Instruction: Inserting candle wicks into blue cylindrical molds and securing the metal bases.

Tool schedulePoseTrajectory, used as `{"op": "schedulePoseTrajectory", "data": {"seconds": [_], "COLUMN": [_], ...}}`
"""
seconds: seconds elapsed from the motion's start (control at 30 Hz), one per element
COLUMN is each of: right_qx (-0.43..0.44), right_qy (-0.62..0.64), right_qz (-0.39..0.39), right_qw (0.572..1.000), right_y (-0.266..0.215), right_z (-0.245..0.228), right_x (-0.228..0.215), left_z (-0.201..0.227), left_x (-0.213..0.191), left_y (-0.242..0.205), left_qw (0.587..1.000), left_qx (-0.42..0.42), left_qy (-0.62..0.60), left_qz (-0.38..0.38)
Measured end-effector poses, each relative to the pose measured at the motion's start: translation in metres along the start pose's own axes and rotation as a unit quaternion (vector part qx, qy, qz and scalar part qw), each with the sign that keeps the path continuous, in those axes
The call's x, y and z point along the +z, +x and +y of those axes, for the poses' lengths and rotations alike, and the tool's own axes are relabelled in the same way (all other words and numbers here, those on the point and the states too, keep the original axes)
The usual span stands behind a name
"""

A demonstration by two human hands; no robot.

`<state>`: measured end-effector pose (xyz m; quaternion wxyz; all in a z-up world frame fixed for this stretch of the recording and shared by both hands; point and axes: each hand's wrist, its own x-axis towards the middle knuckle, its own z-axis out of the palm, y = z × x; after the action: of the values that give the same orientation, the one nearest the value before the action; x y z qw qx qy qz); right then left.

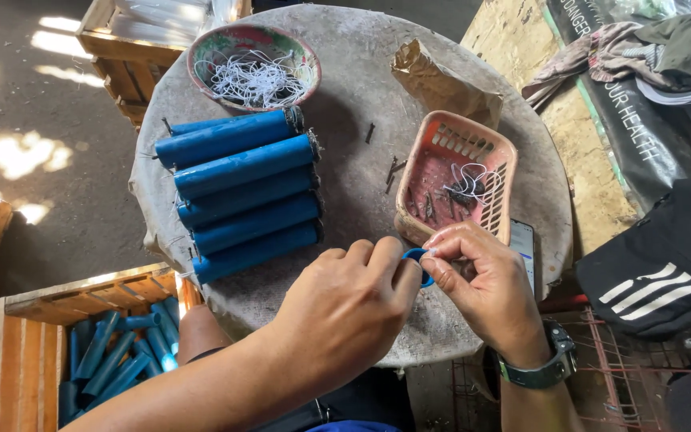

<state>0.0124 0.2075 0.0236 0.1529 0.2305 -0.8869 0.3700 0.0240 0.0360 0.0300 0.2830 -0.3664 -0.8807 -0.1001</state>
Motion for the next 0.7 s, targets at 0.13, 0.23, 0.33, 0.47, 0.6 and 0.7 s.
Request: {"op": "schedulePoseTrajectory", "data": {"seconds": [0.13,0.23,0.33,0.47,0.6,0.7], "right_qx": [0.013,0.020,0.012,0.008,0.027,0.028], "right_qy": [0.009,0.012,0.010,0.017,0.022,0.030], "right_qz": [-0.006,-0.004,-0.002,0.000,-0.006,-0.008], "right_qw": [1.000,1.000,1.000,1.000,0.999,0.999], "right_y": [-0.0001,-0.0012,-0.0012,-0.0020,-0.0021,-0.0020], "right_z": [0.0001,0.0030,0.0033,0.0062,0.0067,0.0079], "right_x": [-0.0009,-0.0003,-0.0002,0.0007,0.0000,0.0001], "left_z": [0.0033,0.0041,0.0050,0.0054,0.0058,0.0064], "left_x": [0.0025,0.0023,0.0068,0.0079,0.0068,0.0056], "left_y": [0.0033,0.0048,0.0043,0.0043,0.0041,0.0039], "left_qw": [1.000,1.000,0.999,0.999,0.999,1.000], "left_qx": [-0.001,0.005,0.004,0.003,0.001,0.001], "left_qy": [0.018,0.022,0.034,0.038,0.035,0.027], "left_qz": [0.013,-0.004,0.005,0.010,0.008,0.011]}}
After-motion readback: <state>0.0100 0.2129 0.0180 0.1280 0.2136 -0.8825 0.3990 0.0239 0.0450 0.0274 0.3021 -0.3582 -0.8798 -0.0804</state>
